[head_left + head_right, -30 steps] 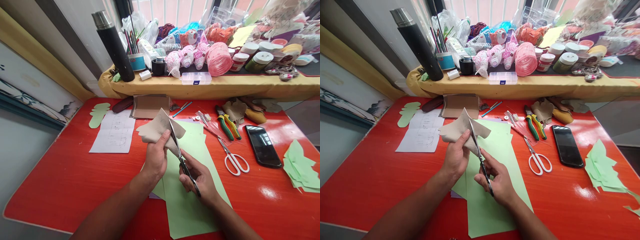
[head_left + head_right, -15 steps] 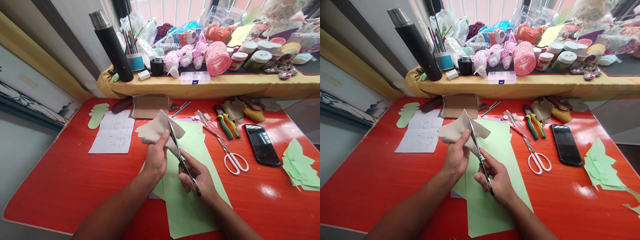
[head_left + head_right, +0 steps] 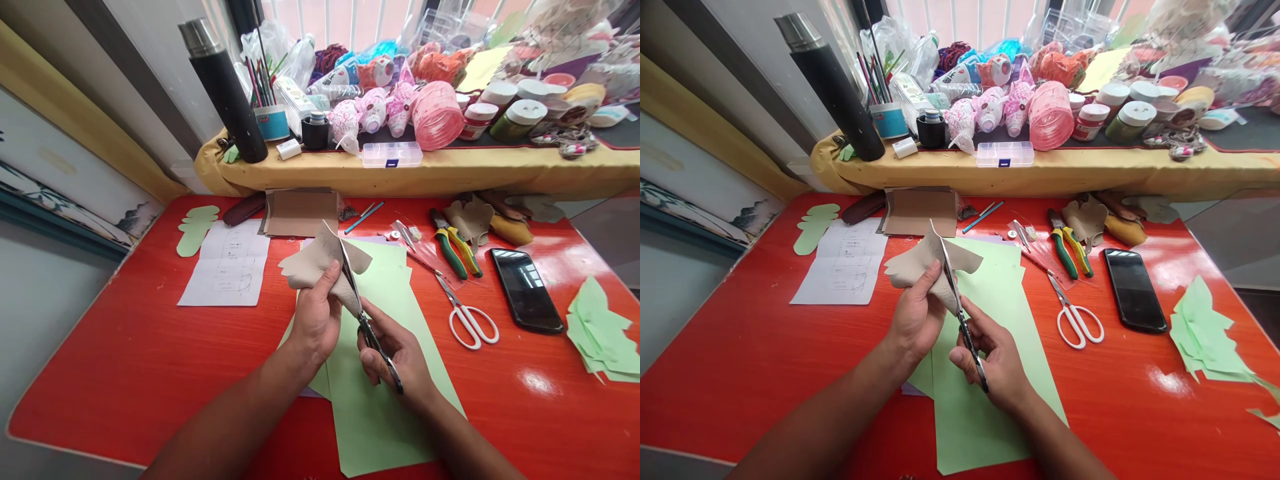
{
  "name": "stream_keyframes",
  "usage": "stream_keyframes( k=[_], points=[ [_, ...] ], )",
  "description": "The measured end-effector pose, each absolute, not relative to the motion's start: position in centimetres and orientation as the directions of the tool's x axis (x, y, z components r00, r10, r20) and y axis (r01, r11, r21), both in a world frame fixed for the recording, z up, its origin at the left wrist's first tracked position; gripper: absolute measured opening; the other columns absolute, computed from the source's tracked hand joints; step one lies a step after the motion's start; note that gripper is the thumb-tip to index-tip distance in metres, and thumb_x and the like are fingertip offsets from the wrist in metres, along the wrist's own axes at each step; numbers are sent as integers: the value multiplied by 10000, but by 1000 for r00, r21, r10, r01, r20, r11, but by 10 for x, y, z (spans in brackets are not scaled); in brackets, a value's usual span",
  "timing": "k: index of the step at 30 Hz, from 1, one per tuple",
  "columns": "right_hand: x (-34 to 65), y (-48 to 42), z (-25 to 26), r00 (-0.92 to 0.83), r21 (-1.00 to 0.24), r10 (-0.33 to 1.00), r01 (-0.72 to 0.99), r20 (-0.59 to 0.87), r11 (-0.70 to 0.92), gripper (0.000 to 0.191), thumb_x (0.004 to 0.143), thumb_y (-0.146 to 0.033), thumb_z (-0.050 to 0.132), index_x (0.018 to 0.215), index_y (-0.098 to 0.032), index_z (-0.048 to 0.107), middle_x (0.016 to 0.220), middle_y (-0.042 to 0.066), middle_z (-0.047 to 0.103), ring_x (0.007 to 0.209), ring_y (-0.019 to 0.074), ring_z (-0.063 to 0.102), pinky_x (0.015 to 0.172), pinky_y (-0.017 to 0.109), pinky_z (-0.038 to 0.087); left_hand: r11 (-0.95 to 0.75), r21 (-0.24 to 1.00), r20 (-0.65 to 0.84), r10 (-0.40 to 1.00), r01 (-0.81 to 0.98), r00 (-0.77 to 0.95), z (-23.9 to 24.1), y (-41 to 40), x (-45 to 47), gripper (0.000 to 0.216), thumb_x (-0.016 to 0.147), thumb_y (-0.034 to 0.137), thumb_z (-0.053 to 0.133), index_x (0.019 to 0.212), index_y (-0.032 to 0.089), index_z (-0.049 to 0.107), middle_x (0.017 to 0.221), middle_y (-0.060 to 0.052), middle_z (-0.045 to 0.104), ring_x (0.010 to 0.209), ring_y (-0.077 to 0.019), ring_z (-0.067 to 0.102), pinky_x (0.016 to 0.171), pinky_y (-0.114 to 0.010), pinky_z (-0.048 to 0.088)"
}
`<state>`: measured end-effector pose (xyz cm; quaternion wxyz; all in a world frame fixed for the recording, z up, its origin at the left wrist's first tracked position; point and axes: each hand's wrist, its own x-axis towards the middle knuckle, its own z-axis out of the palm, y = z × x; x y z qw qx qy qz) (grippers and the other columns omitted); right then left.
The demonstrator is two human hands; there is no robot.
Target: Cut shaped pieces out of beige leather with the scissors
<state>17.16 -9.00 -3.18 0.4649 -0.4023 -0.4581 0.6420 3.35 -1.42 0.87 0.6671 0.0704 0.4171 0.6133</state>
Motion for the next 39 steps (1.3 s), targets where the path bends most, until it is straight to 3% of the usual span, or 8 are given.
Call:
stream_keyframes(
  k=[25,32,39],
  points=[
    [165,-91,-31,-199,-962,974,-227,-106,-151,868,953,-613,812,1655,-177,546,710,-47,540,461,123,451,455,285,387,221,637,-458,879,-738,-133,3,-19,41,300,777,327,971,919,183,748,916,-44,774,1046,-231,757,1035,-373,537],
    [167,-93,-32,-156,-972,979,-173,-132,-158,808,953,-553,829,1620,-164,593,651,-71,496,452,120,427,446,277,373,150,718,-374,907,-680,-194,3,-17,38,413,778,296,969,1137,205,786,1114,-46,812,1234,-257,726,1103,-387,542],
    [169,-96,-35,-145,-989,984,-89,-103,-117,758,1002,-546,765,1633,-168,584,602,-80,472,455,134,420,457,291,379,142,728,-368,906,-670,-208,3,-16,36,457,798,281,948,1219,218,780,1207,-64,818,1316,-290,706,1180,-423,512]
  ],
)
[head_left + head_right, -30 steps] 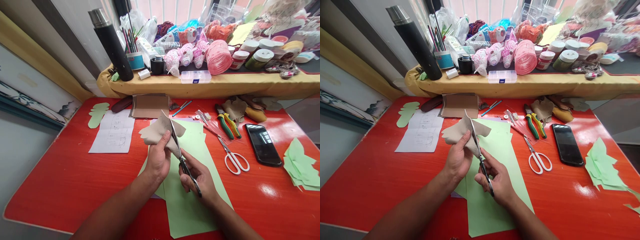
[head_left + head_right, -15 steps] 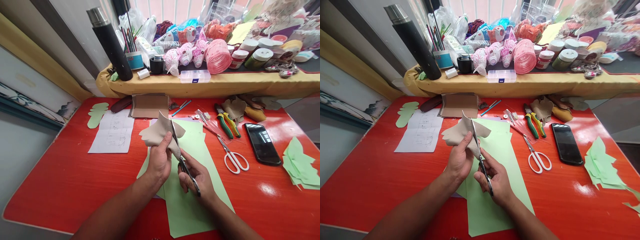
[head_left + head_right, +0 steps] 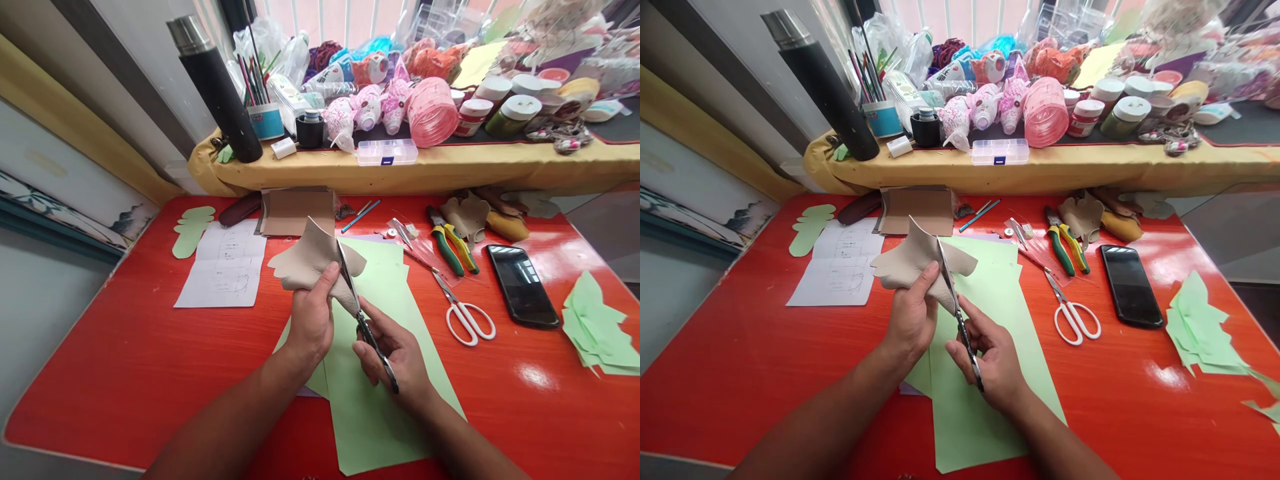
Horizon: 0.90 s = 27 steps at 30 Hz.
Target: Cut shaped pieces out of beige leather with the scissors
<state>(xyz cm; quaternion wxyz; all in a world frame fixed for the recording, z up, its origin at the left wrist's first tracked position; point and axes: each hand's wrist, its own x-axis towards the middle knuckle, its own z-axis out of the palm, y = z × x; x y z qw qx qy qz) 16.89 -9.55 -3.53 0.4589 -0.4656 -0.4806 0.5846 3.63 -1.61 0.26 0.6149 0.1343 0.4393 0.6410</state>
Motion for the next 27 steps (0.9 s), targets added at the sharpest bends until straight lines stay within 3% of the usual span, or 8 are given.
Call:
stream_keyframes(
  k=[11,21,27],
  points=[
    [170,-90,-36,-170,-980,977,-130,-128,-151,795,970,-558,810,1624,-166,584,647,-77,480,464,126,441,458,278,377,152,727,-378,903,-669,-206,1,-13,35,442,793,286,949,1196,208,786,1189,-67,818,1306,-283,707,1173,-412,510],
    [172,-89,-34,-208,-967,973,-212,-97,-142,848,947,-551,848,1648,-184,542,710,-66,499,517,128,456,487,277,399,122,794,-269,949,-596,-163,3,-10,30,408,821,323,937,1179,207,779,1216,-61,813,1280,-265,712,1145,-384,502],
    [171,-91,-39,-241,-975,968,-190,-65,-113,859,957,-539,843,1666,-178,522,713,-65,498,537,132,457,496,274,401,152,762,-340,921,-629,-190,5,-5,27,418,737,330,990,1083,181,809,1139,-62,821,1147,-249,739,1045,-368,536]
  ],
)
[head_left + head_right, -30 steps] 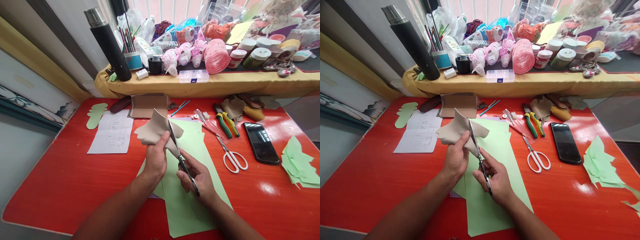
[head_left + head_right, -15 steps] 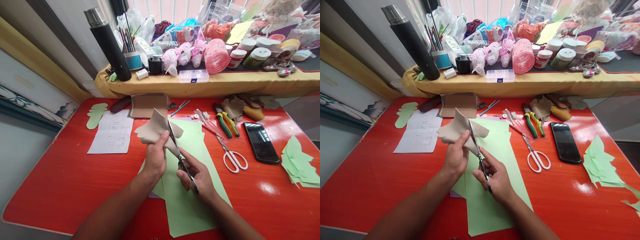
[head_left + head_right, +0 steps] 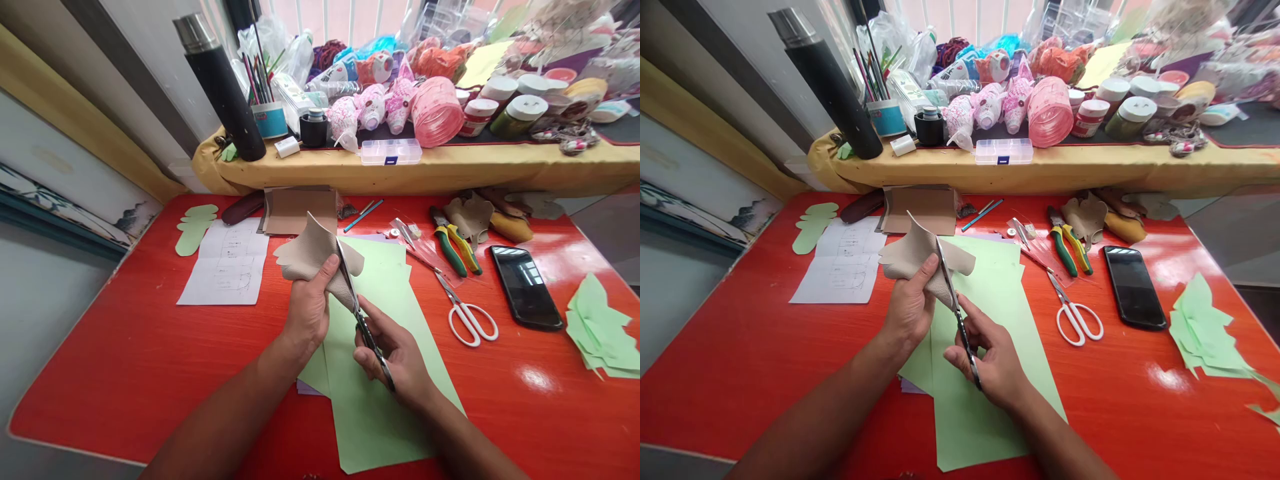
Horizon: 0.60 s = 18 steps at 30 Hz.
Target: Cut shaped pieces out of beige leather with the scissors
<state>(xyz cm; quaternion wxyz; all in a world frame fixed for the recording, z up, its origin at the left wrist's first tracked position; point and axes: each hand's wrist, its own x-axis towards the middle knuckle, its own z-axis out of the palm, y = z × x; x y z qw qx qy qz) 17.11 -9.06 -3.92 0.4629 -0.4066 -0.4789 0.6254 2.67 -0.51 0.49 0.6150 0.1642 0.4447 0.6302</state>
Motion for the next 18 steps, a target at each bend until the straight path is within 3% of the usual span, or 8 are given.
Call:
stream_keyframes(
  k=[8,14,18],
  points=[
    [168,-93,-39,-292,-991,953,-77,-86,-113,873,964,-568,822,1675,-166,516,719,-59,520,533,133,455,533,297,431,168,738,-418,874,-653,-248,5,0,21,252,720,272,926,918,178,801,955,-34,793,943,-199,724,904,-324,551],
    [168,-90,-40,-260,-991,963,-90,-76,-102,860,965,-565,824,1669,-171,525,743,-43,550,551,138,469,530,295,440,153,717,-382,903,-681,-199,7,-1,22,369,752,287,965,1076,193,815,1136,-61,823,1185,-262,731,1055,-378,547],
    [169,-91,-41,-246,-986,968,-140,-56,-92,842,973,-550,822,1675,-197,519,734,-51,535,541,132,459,502,278,420,188,723,-378,913,-665,-154,7,-2,22,401,734,262,975,1091,168,819,1167,-81,829,1208,-280,734,1073,-388,546]
  ],
)
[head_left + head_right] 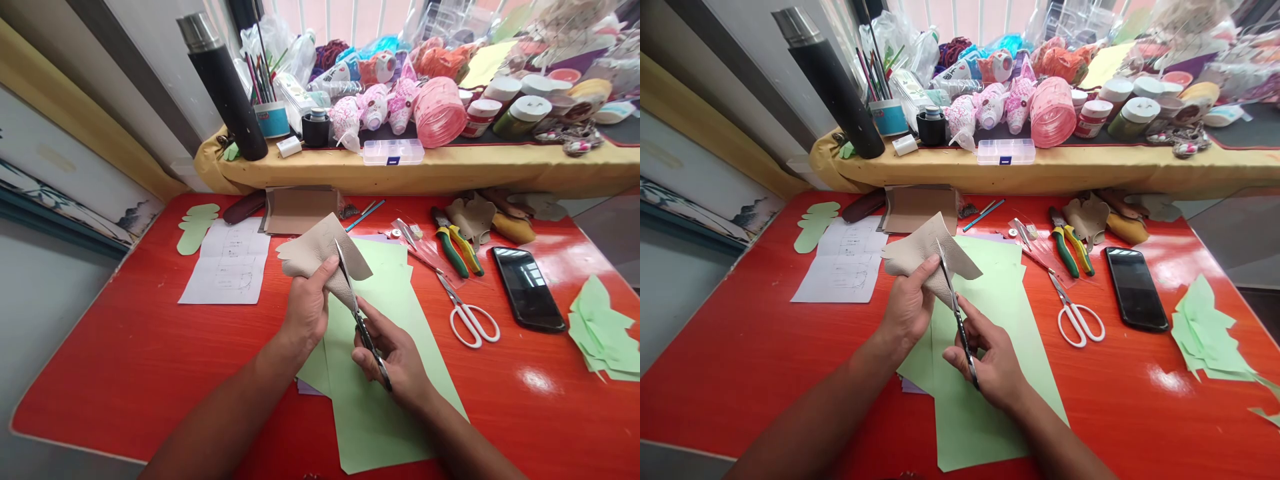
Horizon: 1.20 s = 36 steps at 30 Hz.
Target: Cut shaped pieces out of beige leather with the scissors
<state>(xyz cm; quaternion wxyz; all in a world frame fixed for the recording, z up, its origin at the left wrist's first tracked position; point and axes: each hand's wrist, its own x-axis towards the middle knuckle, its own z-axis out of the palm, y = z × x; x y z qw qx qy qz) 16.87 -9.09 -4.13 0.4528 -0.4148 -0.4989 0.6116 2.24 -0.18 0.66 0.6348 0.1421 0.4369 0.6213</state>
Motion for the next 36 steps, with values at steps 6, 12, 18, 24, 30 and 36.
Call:
stream_keyframes(
  k=[6,12,18,24,30,36],
  points=[
    [170,-93,-41,-246,-983,969,-165,-36,-78,811,971,-524,838,1661,-222,539,735,-53,532,546,128,453,496,267,418,171,719,-376,911,-673,-171,8,-3,24,351,753,238,943,1075,176,818,1118,-72,833,1184,-267,742,1059,-376,551],
    [169,-93,-44,-231,-982,972,-172,-34,-75,817,958,-517,853,1660,-235,546,722,-58,515,544,131,450,476,261,407,173,704,-384,908,-689,-165,9,-3,23,291,747,244,933,1000,172,809,1031,-52,819,1092,-241,749,1015,-359,555],
    [170,-92,-39,-242,-991,970,-115,-34,-63,818,961,-533,844,1659,-226,547,739,-51,532,555,134,457,506,277,430,137,767,-318,930,-626,-186,11,-3,20,261,785,269,903,1018,188,817,1091,-49,819,1064,-220,742,977,-343,560],
    [170,-92,-37,-248,-989,968,-127,-46,-79,829,965,-559,829,1658,-206,542,724,-56,527,536,132,455,490,275,417,123,788,-296,935,-604,-195,9,-4,22,283,790,285,900,1039,184,810,1072,-51,822,1103,-241,746,1015,-355,546],
    [168,-92,-37,-233,-975,969,-182,-80,-124,871,934,-585,848,1651,-192,548,696,-64,511,502,126,444,467,273,388,152,749,-347,919,-645,-187,10,-7,27,277,777,262,903,1022,181,800,1049,-54,820,1121,-250,746,1035,-362,547],
    [168,-92,-35,-232,-961,966,-217,-117,-169,902,913,-594,864,1647,-173,553,681,-67,507,489,129,435,472,282,368,142,729,-360,912,-670,-198,7,-6,27,335,763,250,920,1070,192,798,1021,-45,815,1157,-268,749,1082,-398,541]
  ],
)
